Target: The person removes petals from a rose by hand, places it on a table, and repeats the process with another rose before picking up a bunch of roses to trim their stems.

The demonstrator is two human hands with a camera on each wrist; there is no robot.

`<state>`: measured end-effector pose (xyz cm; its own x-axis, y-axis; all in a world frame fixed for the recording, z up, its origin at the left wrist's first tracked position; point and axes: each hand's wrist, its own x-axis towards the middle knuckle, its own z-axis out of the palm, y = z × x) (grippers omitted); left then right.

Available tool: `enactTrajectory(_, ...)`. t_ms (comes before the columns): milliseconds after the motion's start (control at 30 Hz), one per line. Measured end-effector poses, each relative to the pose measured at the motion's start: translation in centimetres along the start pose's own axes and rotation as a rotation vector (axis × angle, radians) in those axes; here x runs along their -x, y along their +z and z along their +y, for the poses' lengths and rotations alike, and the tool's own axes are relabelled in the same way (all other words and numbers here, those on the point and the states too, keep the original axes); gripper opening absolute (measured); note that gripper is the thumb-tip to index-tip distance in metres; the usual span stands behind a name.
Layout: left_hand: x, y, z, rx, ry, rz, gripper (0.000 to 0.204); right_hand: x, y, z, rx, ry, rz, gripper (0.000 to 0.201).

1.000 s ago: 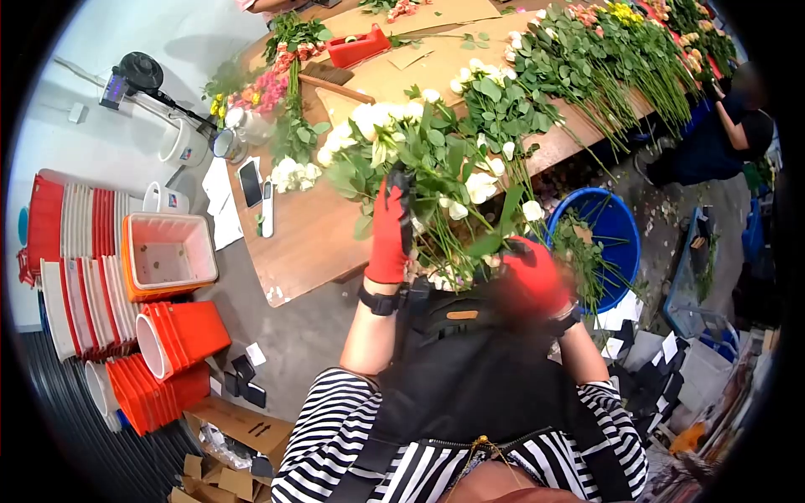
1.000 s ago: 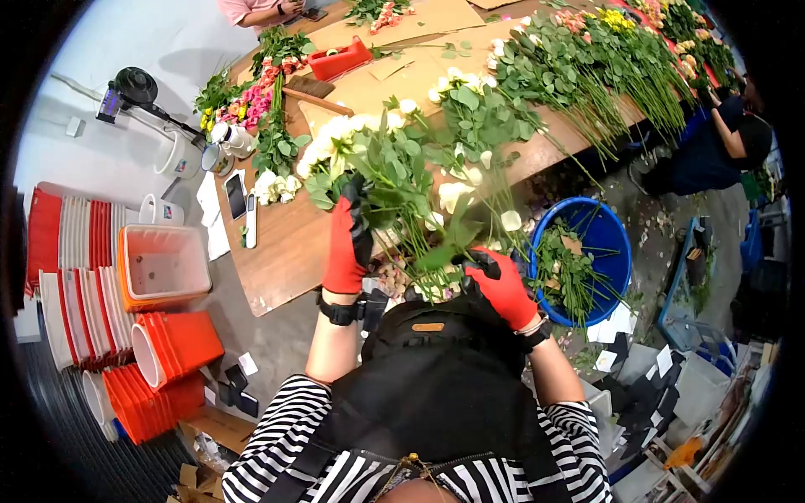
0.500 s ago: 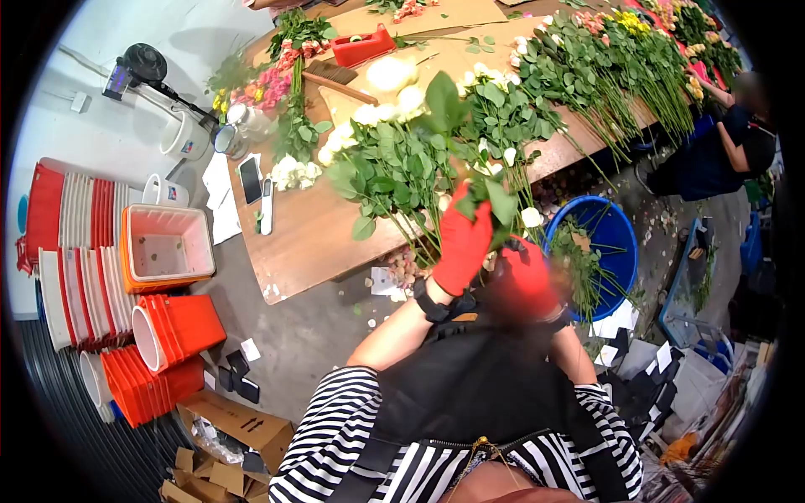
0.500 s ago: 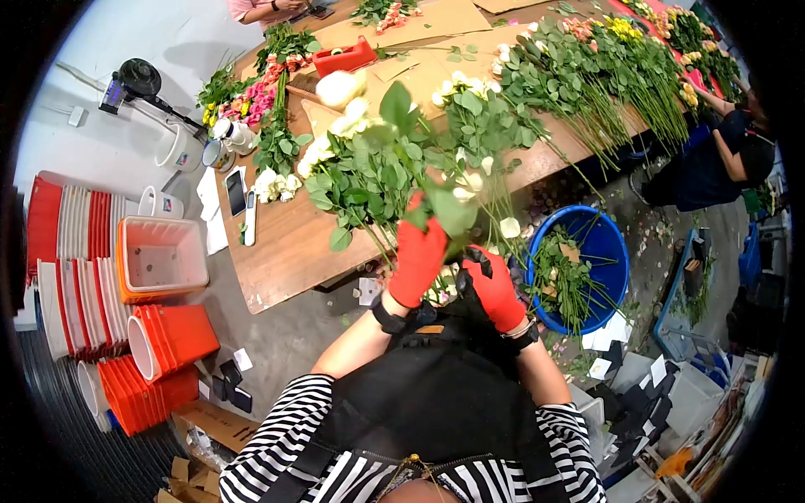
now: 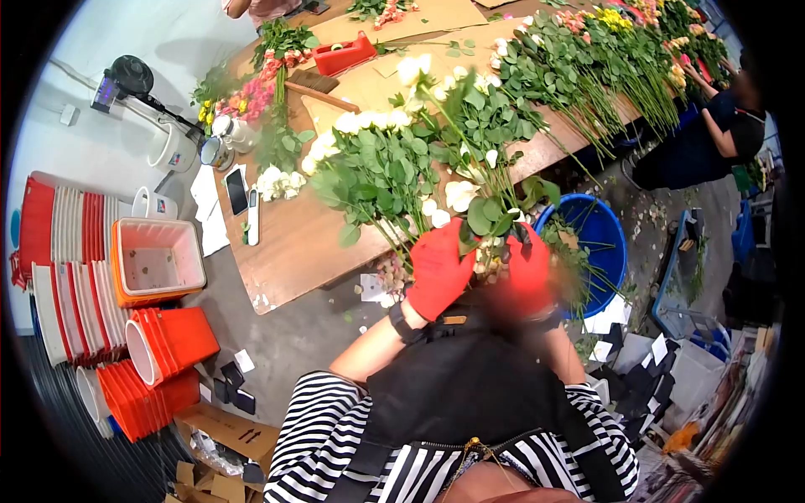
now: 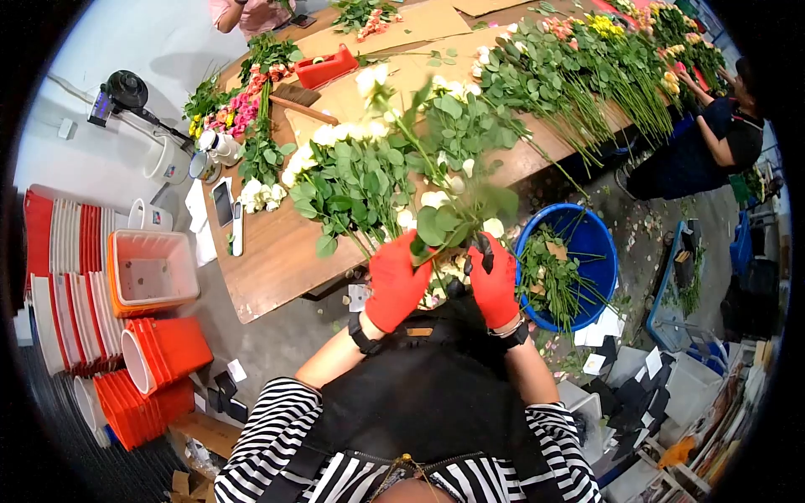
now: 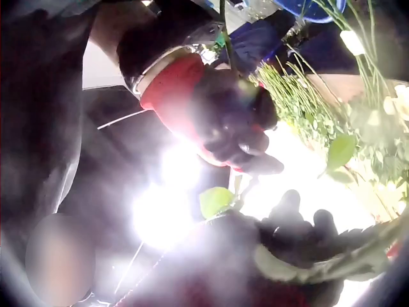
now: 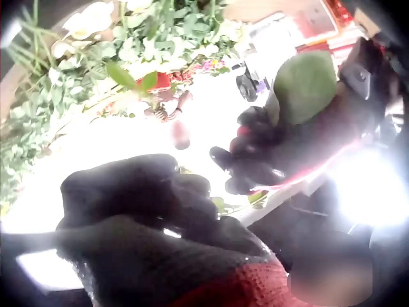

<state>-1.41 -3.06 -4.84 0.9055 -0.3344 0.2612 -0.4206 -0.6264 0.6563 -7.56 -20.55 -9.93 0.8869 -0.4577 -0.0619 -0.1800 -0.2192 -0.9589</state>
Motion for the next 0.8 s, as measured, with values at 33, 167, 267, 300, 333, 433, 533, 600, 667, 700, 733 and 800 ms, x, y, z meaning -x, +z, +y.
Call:
enactTrajectory(33,-0.5,-0.6,-0.2,0.066,-0.004,0.086,0.060,-0.1,0.1,-0.3,0.078,-0.109,0.040,0.026)
enactTrajectory(167,-3.2,-0.6,0.8,0.226,-0.130,0.098,0.090,1.0,0.3,-2.2,0.322,-0.229,0.053,0.035)
enactTrajectory(267,-3.6,1.2,2.5,-0.024,-0.026,0.205,0.099,1.5,0.7,-1.8,0.660,-0.472,0.087,0.043)
enactTrajectory(300,-3.7,1.0,2.7,0.080,-0.092,0.188,0.087,1.2,0.6,-2.3,0.689,-0.524,0.081,0.045)
enactTrajectory(333,-3.9,1.1,2.4,0.043,-0.121,0.168,0.078,1.0,0.4,-3.0,0.718,-0.574,0.076,0.047)
enactTrajectory(433,-4.2,1.3,2.3,-0.184,-0.165,0.019,0.042,1.4,0.9,-6.2,0.779,-0.546,0.051,0.048)
enactTrajectory(533,-3.6,2.3,1.3,-0.225,-0.051,-0.087,0.037,1.2,1.9,-3.1,0.925,-0.574,0.067,0.050)
enactTrajectory(600,-3.3,3.1,1.1,-0.168,0.002,-0.144,0.036,0.8,1.6,-2.3,0.829,-0.572,0.045,0.052)
enactTrajectory(667,-2.6,3.5,1.5,-0.147,0.064,-0.222,0.040,0.7,1.7,0.3,0.790,-0.534,0.047,0.051)
enactTrajectory(700,-2.2,3.5,1.7,-0.038,0.064,-0.255,0.044,0.1,1.7,2.1,0.610,-0.395,-0.011,0.049)
enactTrajectory(733,-1.7,3.4,1.7,0.071,0.065,-0.288,0.049,-0.6,2.0,2.8,0.274,-0.313,-0.043,0.048)
enactTrajectory(800,-1.0,3.0,1.6,0.287,0.065,-0.351,0.059,-1.2,1.4,3.5,0.008,-0.224,-0.093,0.043)
